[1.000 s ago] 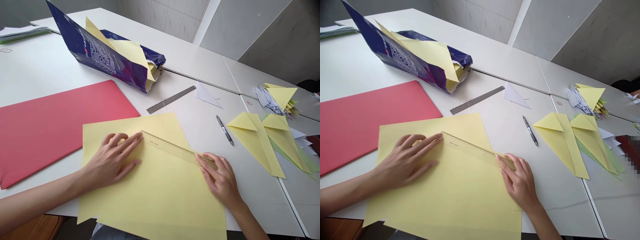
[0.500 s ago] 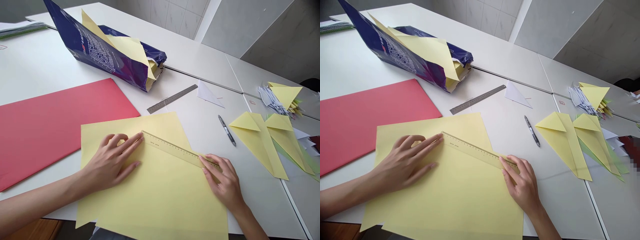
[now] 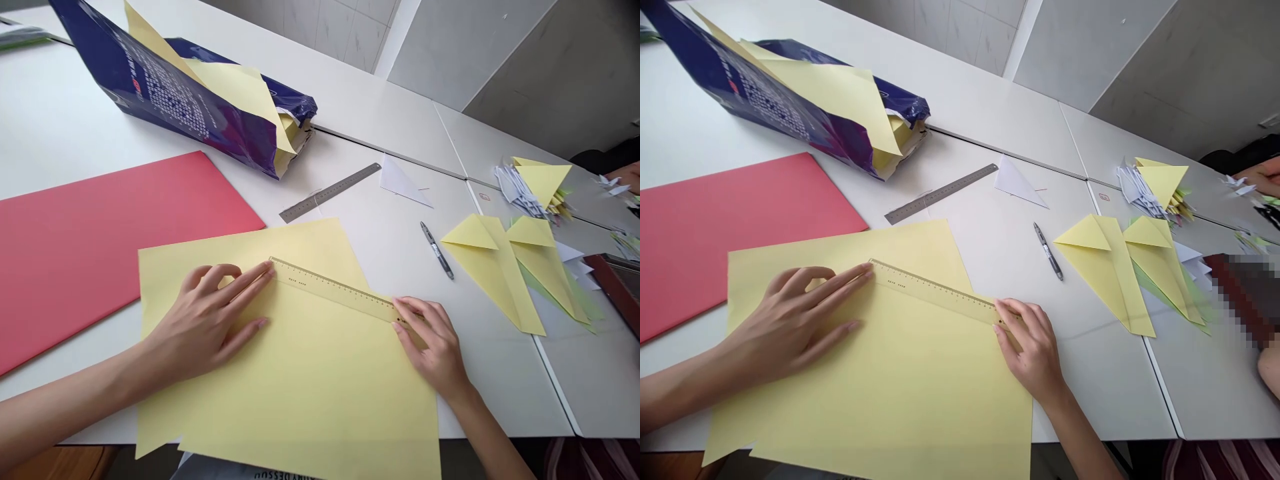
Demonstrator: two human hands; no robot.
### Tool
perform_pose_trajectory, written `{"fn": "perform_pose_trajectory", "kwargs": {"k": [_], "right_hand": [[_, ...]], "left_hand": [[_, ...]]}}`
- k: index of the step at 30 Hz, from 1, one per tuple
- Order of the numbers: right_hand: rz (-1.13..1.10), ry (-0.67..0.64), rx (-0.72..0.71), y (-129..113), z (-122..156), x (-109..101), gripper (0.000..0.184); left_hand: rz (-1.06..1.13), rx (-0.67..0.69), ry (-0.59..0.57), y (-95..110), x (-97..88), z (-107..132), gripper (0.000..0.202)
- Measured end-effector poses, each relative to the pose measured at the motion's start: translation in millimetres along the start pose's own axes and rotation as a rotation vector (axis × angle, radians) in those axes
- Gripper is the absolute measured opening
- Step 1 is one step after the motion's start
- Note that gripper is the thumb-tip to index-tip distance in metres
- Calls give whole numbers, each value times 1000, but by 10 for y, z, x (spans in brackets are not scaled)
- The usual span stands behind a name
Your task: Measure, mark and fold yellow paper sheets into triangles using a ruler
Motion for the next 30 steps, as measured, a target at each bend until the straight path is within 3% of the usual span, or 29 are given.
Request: {"fn": "perform_pose_trajectory", "kwargs": {"k": [10,19,30], "right_hand": [[-1,58,184,195,-78,-81,27],[45,80,320,403,-77,-142,23],[63,57,370,572,-71,-225,21]], "left_hand": [[15,19,42,-35,38,-46,69],[-13,1,112,-60,13,-84,65],[13,21,145,-39,-25,-133,66]]}}
Point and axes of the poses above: each hand's wrist, its own z-axis away from the middle knuckle, its own x-axis out of the palm, y = z × x, the point moved 9 cm from there along -z, towards the middle knuckle, and after that the axes turned 14 degrees about y, right-handed, at the moved point
